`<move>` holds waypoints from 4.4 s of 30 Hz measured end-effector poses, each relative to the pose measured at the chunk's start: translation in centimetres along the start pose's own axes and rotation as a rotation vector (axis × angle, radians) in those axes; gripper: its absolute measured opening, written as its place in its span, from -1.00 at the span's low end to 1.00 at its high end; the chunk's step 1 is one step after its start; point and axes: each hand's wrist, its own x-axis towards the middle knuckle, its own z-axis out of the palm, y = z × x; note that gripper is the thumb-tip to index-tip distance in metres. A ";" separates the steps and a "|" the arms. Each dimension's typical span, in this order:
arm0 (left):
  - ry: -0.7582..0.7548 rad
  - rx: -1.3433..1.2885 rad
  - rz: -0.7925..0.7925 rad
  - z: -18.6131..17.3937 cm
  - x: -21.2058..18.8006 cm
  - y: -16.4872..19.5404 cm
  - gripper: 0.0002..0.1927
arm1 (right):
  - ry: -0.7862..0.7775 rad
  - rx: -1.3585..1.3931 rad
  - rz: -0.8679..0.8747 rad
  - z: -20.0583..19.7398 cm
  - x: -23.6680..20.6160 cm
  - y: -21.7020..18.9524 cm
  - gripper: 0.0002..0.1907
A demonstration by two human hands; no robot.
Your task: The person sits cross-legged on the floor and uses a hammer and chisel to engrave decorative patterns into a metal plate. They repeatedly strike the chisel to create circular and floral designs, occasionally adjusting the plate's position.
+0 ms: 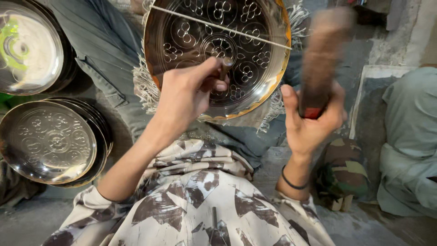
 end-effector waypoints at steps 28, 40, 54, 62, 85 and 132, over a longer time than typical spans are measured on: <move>0.250 0.110 -0.124 0.6 -1.6 2.5 -0.68 | -0.681 -0.338 -0.587 -1.8 15.1 -11.8 -0.20; 0.098 -0.065 0.048 -3.4 2.2 1.0 -0.70 | -0.347 0.323 0.185 -1.6 5.9 -1.8 -0.40; -0.731 0.096 0.634 -2.4 12.8 0.3 -0.57 | -0.001 0.564 0.502 0.8 -3.4 0.2 -0.31; -0.835 0.204 0.583 -1.3 11.8 0.9 -0.46 | 0.075 0.168 0.257 -0.9 -3.3 1.1 -0.33; -0.640 0.304 0.558 1.2 7.8 -1.3 -0.51 | -0.102 -0.154 0.108 -1.3 -3.5 -0.5 -0.20; -0.142 0.123 0.141 3.0 -0.4 -0.7 -0.45 | -0.446 -0.256 -0.307 -2.9 3.9 1.4 -0.48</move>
